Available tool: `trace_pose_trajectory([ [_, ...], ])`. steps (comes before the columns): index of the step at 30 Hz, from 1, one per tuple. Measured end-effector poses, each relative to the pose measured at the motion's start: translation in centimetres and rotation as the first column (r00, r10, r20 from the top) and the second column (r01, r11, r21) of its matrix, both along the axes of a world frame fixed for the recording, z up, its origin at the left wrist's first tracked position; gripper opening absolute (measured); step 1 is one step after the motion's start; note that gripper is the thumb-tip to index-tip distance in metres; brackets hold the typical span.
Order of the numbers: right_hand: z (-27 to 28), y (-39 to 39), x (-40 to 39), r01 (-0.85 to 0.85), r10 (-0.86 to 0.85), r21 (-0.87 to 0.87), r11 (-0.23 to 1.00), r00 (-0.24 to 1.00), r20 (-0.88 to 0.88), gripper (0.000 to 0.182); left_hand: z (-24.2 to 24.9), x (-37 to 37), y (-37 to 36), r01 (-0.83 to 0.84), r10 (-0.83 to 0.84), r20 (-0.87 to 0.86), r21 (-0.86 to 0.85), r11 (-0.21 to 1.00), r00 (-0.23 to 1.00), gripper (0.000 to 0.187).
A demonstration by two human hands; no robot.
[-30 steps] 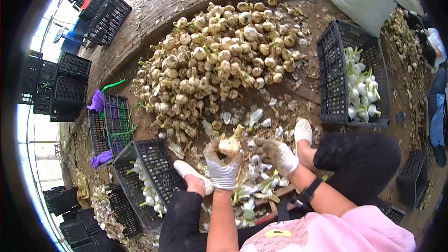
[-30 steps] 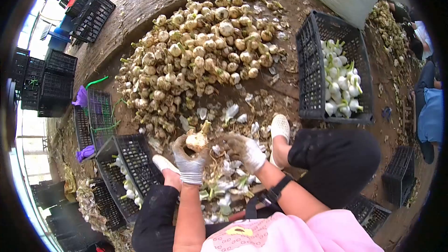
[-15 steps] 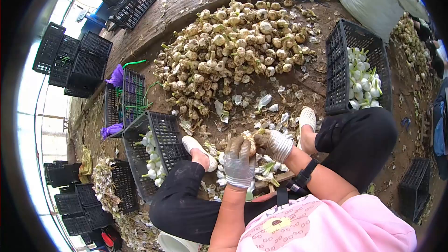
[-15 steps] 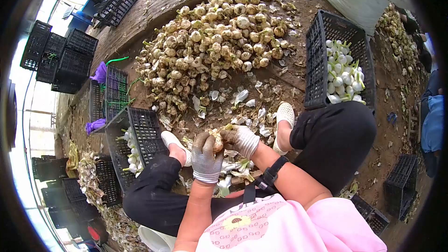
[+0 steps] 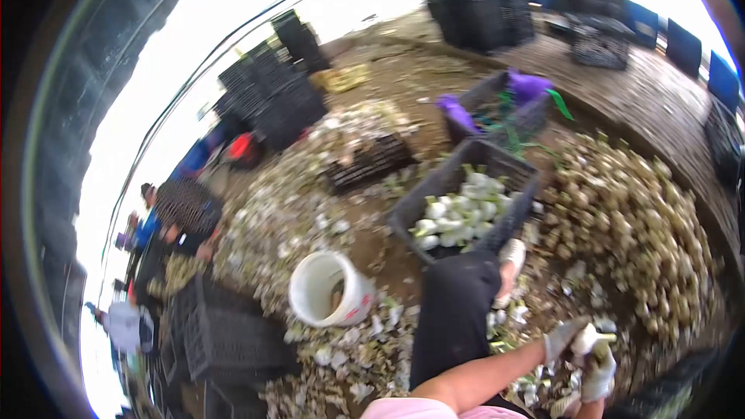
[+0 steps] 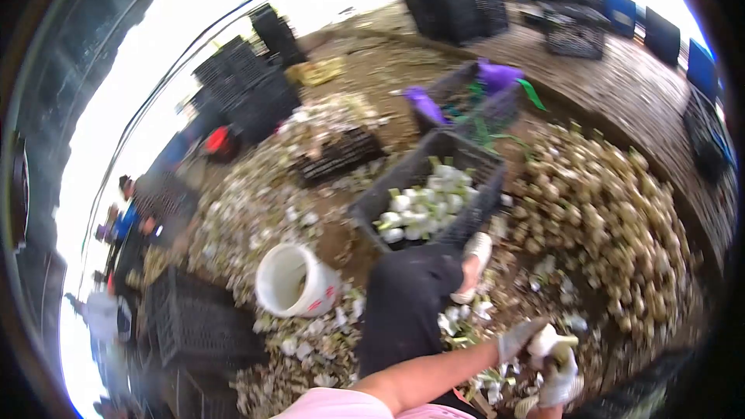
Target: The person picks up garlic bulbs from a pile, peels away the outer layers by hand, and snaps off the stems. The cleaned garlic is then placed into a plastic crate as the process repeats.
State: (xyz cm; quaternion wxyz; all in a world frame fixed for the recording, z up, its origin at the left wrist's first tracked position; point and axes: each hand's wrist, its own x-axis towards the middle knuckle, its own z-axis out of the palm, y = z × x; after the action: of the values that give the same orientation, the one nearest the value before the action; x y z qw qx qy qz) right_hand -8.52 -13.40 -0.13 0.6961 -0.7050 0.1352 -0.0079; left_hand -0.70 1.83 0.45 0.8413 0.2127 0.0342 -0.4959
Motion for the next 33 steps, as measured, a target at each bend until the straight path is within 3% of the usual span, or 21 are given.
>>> trace_pose_trajectory([
  [2, -4.1, -2.4, 0.7, -0.002, 0.011, 0.238, 0.971, 0.999, -0.038, 0.028, 1.0, 0.0, 0.5, -0.059, 0.055, 0.087, 0.044, 0.997, 0.995, 0.045],
  [4, -3.0, -1.8, 1.8, -0.049, 0.045, 0.332, 0.942, 0.999, 0.020, 0.030, -8.1, 1.3, -2.5, -0.364, 0.141, 0.579, 0.289, 0.885, 0.803, 0.037],
  [5, -4.9, -2.4, 2.2, 0.054, -0.059, 0.313, 0.948, 0.998, 0.007, 0.030, -8.6, 0.6, -3.1, -0.504, 0.274, 0.570, 0.296, 0.811, 0.775, 0.024],
  [6, -4.1, -2.6, 2.8, 0.063, -0.041, 0.366, 0.929, 0.997, -0.068, 0.028, -8.1, 0.7, -2.4, -0.530, 0.104, 0.694, 0.435, 0.728, 0.712, 0.023],
  [8, -6.8, -4.5, 3.8, -0.067, 0.068, -0.033, 0.997, 0.997, 0.040, 0.029, -4.8, -0.3, -1.4, -0.543, -0.056, 0.732, 0.551, 0.633, 0.679, 0.031],
  [11, -2.5, 0.0, 2.5, -0.134, 0.134, 0.001, 0.991, 0.987, 0.085, 0.036, -5.1, -2.4, -1.9, -0.698, -0.031, 0.779, 0.577, 0.425, 0.626, 0.042],
  [12, -3.4, 0.2, 2.8, -0.124, 0.122, 0.010, 0.992, 0.988, 0.096, 0.030, -5.2, -2.1, -2.2, -0.617, 0.130, 0.662, 0.584, 0.528, 0.738, 0.041],
  [14, -6.0, 0.0, 2.7, -0.062, 0.061, 0.012, 0.998, 0.992, 0.111, 0.028, -6.2, -0.6, -2.8, -0.608, 0.235, 0.618, 0.504, 0.613, 0.750, 0.036],
  [17, -1.0, 1.2, 3.9, 0.101, -0.098, 0.535, 0.839, 0.995, -0.034, 0.044, -7.0, 0.9, -1.0, -0.658, 0.459, 0.487, 0.404, 0.636, 0.743, 0.028],
  [18, -2.5, -2.0, 3.9, 0.248, -0.231, 0.548, 0.799, 0.968, -0.101, 0.046, -6.7, 1.6, 1.3, -0.671, 0.559, 0.373, 0.367, 0.644, 0.741, 0.026],
  [20, -0.6, -3.2, 3.7, 0.174, -0.177, 0.610, 0.773, 0.983, -0.055, 0.051, -6.7, 4.1, 5.0, -0.664, 0.650, 0.150, 0.259, 0.702, 0.745, 0.025],
  [21, 1.3, -2.2, 2.7, 0.266, -0.245, 0.201, 0.943, 0.962, -0.121, 0.045, -6.9, 5.5, 5.6, -0.633, 0.636, 0.066, 0.209, 0.745, 0.769, 0.026],
  [22, 5.5, 0.8, 2.3, 0.048, -0.036, 0.069, 0.996, 0.985, -0.171, 0.049, -2.2, 4.4, 5.9, -0.587, 0.571, 0.158, 0.091, 0.804, 0.806, 0.037],
  [23, 1.7, 0.4, 1.5, -0.164, 0.165, 0.020, 0.986, 0.981, -0.107, 0.066, 2.8, 3.1, 6.2, -0.524, 0.512, 0.258, -0.024, 0.851, 0.820, 0.051],
  [24, 4.3, 2.3, 1.4, -0.206, 0.267, 0.331, 0.921, 0.952, -0.152, 0.074, 3.8, 1.7, 5.1, -0.544, 0.486, 0.400, 0.039, 0.838, 0.777, 0.062],
  [26, 1.9, 3.8, 1.5, -0.201, 0.211, 0.355, 0.913, 0.977, 0.010, 0.067, 3.7, -0.5, 3.1, -0.658, 0.386, 0.694, 0.168, 0.734, 0.608, 0.082],
  [27, 3.3, 4.6, 1.4, -0.089, 0.147, 0.468, 0.879, 0.985, -0.090, 0.065, 3.8, -1.0, 2.7, -0.446, 0.190, 0.663, 0.241, 0.862, 0.724, 0.100],
  [28, 4.6, 4.8, 1.3, 0.025, 0.099, 0.569, 0.822, 0.977, -0.187, 0.063, 3.6, -1.2, 2.4, -0.530, 0.150, 0.807, 0.222, 0.819, 0.571, 0.097],
  [30, 3.1, 4.0, 1.4, 0.022, 0.071, 0.519, 0.854, 0.985, -0.159, 0.064, 2.9, -1.3, 2.3, -0.679, 0.051, 0.983, 0.083, 0.729, 0.174, 0.090],
  [32, 2.9, 3.2, 1.1, -0.006, 0.042, 0.359, 0.933, 0.995, -0.093, 0.061, 4.5, -0.8, 3.2, -0.658, -0.136, 0.937, 0.324, 0.680, 0.321, 0.064],
  [33, 2.9, 2.7, 1.3, -0.042, 0.066, 0.214, 0.976, 0.992, -0.105, 0.059, 4.6, -0.3, 3.4, -0.717, -0.183, 0.967, 0.253, 0.649, 0.176, 0.035],
])
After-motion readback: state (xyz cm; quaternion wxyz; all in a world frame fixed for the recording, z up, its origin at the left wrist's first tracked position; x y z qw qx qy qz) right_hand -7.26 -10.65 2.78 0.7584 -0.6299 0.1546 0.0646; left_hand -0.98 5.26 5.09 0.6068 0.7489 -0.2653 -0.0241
